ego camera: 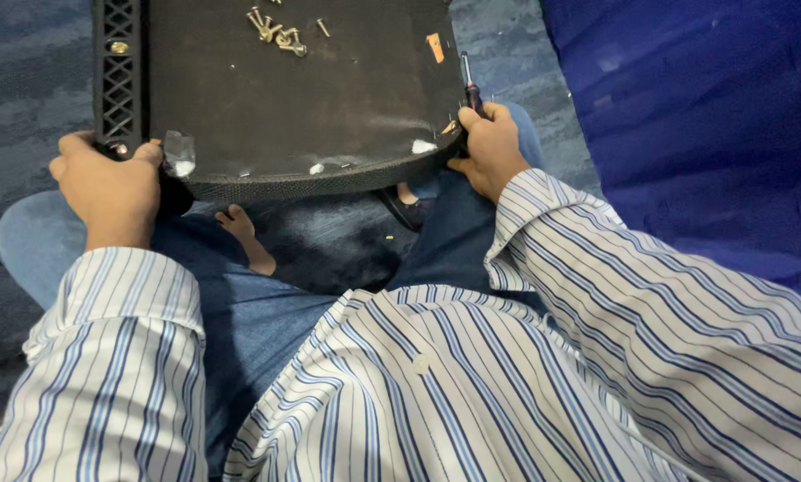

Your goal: The person uses a screwdriver to fasten screws into the underside of an office chair base, securing a plastic bracket. They work on multiple screw holes around the base while seated on the floor.

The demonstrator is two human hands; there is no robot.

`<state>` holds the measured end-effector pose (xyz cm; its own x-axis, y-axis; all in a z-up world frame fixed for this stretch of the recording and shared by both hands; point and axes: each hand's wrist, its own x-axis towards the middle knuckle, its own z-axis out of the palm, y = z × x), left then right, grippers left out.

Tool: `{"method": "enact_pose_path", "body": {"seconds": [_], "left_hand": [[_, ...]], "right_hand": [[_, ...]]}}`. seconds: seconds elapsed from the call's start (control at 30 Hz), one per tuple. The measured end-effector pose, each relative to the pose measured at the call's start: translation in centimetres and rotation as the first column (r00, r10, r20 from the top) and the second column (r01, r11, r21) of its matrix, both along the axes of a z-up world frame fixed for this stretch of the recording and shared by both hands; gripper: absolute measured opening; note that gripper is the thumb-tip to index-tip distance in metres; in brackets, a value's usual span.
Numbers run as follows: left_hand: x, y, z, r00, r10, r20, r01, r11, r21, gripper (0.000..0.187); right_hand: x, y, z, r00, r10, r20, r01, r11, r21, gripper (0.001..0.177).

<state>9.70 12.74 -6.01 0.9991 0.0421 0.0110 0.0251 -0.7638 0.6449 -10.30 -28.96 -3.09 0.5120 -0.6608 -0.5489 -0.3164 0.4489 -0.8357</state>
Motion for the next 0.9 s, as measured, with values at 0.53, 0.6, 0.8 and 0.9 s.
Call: {"method": "enact_pose_path", "body": {"seconds": [0.53, 0.6, 0.8, 0.9], "left_hand": [[0.3, 0.2, -0.6, 1.000, -0.006, 0.023, 0.005, 1.000, 0.026, 0.070], [0.2, -0.1, -0.4, 1.000, 0.002, 0.012, -0.002, 1.000, 0.023, 0.070], [-0.4, 0.2, 0.3, 1.000, -0.022, 0.014, 0.021, 0.999, 0.042, 0.074], [-0.9, 0.3, 0.7, 0.999, -0.036, 0.015, 0.035, 0.999, 0.029, 0.075]], "right_hand": [[-0.5, 0.2, 0.8, 0.982, 0.138, -0.132, -0.162, 0.966, -0.201, 0.038], [-1.0, 0.1, 0.7, 0.984, 0.144, -0.105, -0.162, 0.968, -0.193, 0.037], [-0.6, 0.8, 0.2, 1.000, 0.020, 0.014, -0.019, 0.995, -0.096, 0.036], [-0.3, 0.9, 1.0, 1.000, 0.003, -0.011, -0.004, 0.996, -0.085, 0.036]]}}
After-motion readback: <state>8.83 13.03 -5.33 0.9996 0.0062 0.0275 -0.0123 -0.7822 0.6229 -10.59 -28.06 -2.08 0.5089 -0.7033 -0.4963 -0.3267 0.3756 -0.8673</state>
